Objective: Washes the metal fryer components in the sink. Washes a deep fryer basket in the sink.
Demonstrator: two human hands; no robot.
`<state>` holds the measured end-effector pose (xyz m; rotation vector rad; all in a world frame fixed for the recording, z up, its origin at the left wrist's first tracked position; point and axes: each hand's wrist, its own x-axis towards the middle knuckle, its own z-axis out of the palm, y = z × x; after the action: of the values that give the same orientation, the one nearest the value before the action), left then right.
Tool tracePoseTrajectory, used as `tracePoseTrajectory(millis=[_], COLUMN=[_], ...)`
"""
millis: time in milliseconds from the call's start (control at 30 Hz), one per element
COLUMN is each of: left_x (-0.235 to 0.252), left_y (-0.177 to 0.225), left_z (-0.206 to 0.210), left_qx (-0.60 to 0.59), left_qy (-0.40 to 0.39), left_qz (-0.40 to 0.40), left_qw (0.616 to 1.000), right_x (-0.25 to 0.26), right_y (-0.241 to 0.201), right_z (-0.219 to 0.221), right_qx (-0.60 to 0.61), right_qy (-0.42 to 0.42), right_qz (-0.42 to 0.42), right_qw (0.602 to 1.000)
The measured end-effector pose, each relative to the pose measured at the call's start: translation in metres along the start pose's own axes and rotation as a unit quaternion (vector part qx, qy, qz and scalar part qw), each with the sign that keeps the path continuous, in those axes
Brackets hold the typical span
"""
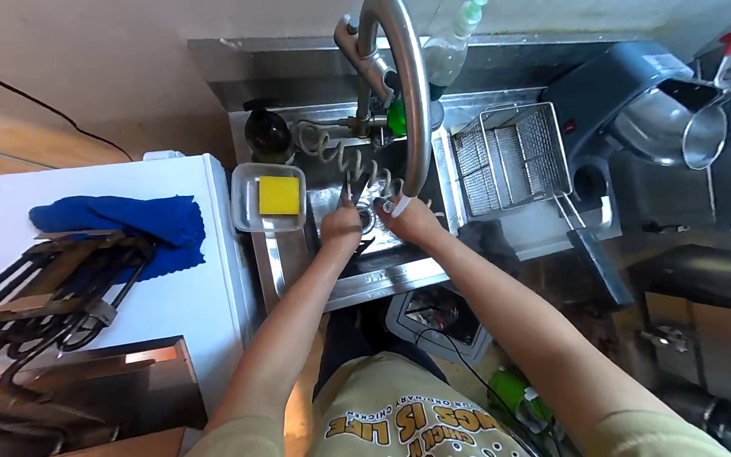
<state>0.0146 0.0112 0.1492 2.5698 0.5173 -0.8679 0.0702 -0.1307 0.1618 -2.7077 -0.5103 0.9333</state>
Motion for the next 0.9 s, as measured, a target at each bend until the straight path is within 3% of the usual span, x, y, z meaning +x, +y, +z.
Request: tracePoseTrajectory(millis=[200,500,600,767,900], left_x=[-0.014,-0.019,-0.018,-0.004,0.01], left_y=[-0.011,-0.029,-0.029,-0.017,-0.013], left_z=[0.029,0.041,0.038,0.027,0.048], left_qx=[0.027,0.041,0.074,0.092,0.083], left_qy=[0.041,0.062,0.077,0.002,-0.026], left_qz=[0.018,0.043,0.103,0.207,0.298], left_qw=[0.999,0.996,0.989,0.974,0.95], right_x=[0.012,0.016,0.004,-0.022,-0.044], right_y=[0.003,-0.004,0.0,0.016,0.017], right_z=[0.018,0.032,0.019,-0.014,-0.023], right_qx=[-0.007,0.01,0.017,0.042,0.038], right_qy=[-0.033,-0.054,-0.042,0.014,0.04], right_qz=[-0.009,0.026,0.029,0.047,0.031], right_qw=[0.999,0.998,0.999,0.998,0.998])
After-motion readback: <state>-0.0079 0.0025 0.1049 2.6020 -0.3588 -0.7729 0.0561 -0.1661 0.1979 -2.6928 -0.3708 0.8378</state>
